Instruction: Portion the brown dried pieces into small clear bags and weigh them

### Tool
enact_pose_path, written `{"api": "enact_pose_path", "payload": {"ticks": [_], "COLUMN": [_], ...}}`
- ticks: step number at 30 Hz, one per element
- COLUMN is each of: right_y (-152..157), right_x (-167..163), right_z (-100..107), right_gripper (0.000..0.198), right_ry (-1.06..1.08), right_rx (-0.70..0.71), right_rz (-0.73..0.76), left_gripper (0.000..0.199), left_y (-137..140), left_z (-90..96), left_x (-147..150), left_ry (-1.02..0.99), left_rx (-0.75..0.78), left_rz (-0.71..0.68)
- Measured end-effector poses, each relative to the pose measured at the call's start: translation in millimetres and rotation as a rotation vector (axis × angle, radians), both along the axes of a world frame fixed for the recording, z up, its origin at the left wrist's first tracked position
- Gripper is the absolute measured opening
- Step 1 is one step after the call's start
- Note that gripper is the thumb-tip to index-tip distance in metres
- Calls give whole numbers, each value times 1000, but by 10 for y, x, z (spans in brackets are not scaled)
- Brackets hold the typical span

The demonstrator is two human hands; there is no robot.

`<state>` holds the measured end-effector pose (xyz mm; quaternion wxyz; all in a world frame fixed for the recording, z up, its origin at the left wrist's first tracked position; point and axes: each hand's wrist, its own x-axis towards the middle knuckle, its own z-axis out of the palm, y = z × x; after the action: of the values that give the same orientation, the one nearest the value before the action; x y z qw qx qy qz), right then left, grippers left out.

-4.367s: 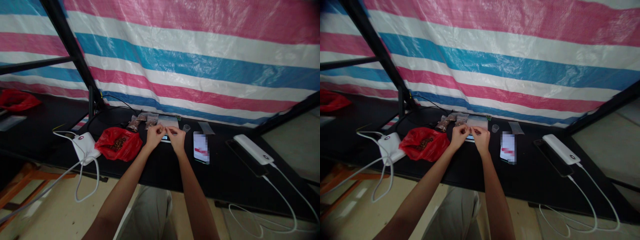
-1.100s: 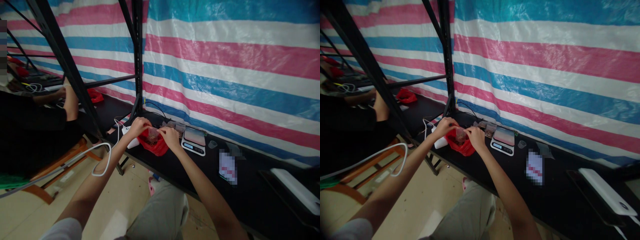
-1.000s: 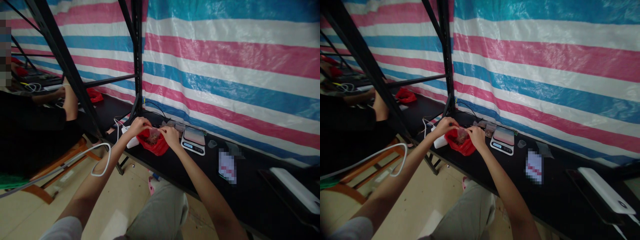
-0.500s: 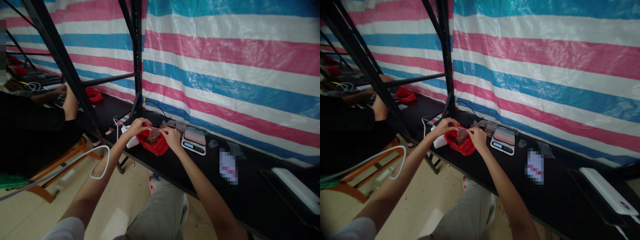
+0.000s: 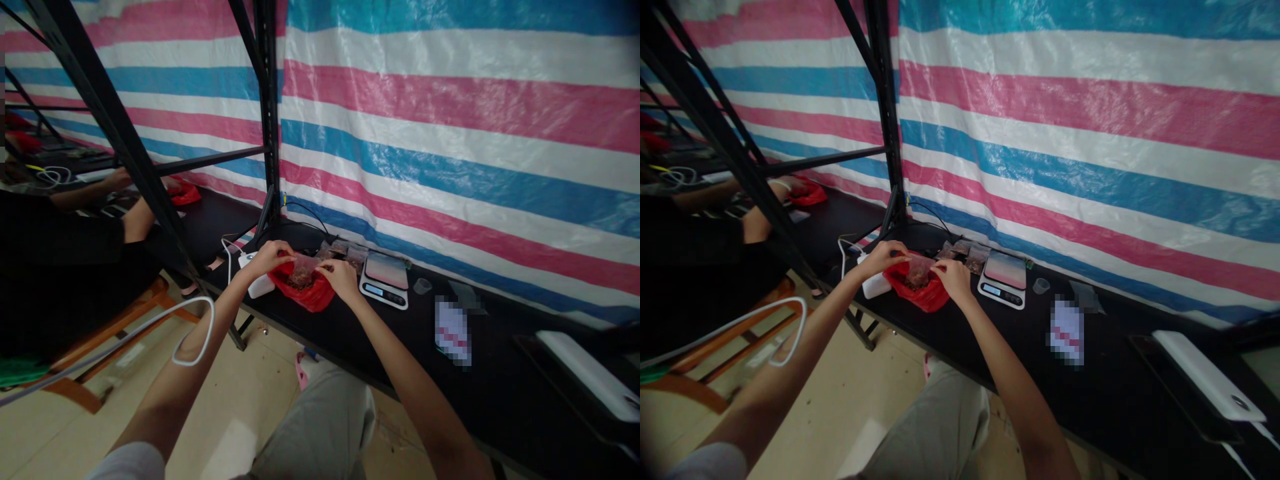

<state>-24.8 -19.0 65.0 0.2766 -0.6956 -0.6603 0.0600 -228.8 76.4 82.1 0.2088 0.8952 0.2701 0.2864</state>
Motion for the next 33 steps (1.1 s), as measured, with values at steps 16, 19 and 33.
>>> {"api": "enact_pose_path", "payload": {"ticks": [16, 19, 33], "right_y": [-21, -16, -18], "right_x": [-58, -61, -155], "right_z": [47, 18, -41], "right_gripper": [16, 18, 18], "right_ry": [-7, -35, -90], "right_rx": [76, 45, -12], "right_rz": [-3, 20, -46], "left_gripper": [18, 17, 18], "left_y": [-30, -34, -39], "left_z": [-33, -56, -85], "left_x": [-1, 14, -16], "left_ry": [-107, -128, -162], "left_rx": [32, 4, -171], "left_rz": [67, 71, 7]}}
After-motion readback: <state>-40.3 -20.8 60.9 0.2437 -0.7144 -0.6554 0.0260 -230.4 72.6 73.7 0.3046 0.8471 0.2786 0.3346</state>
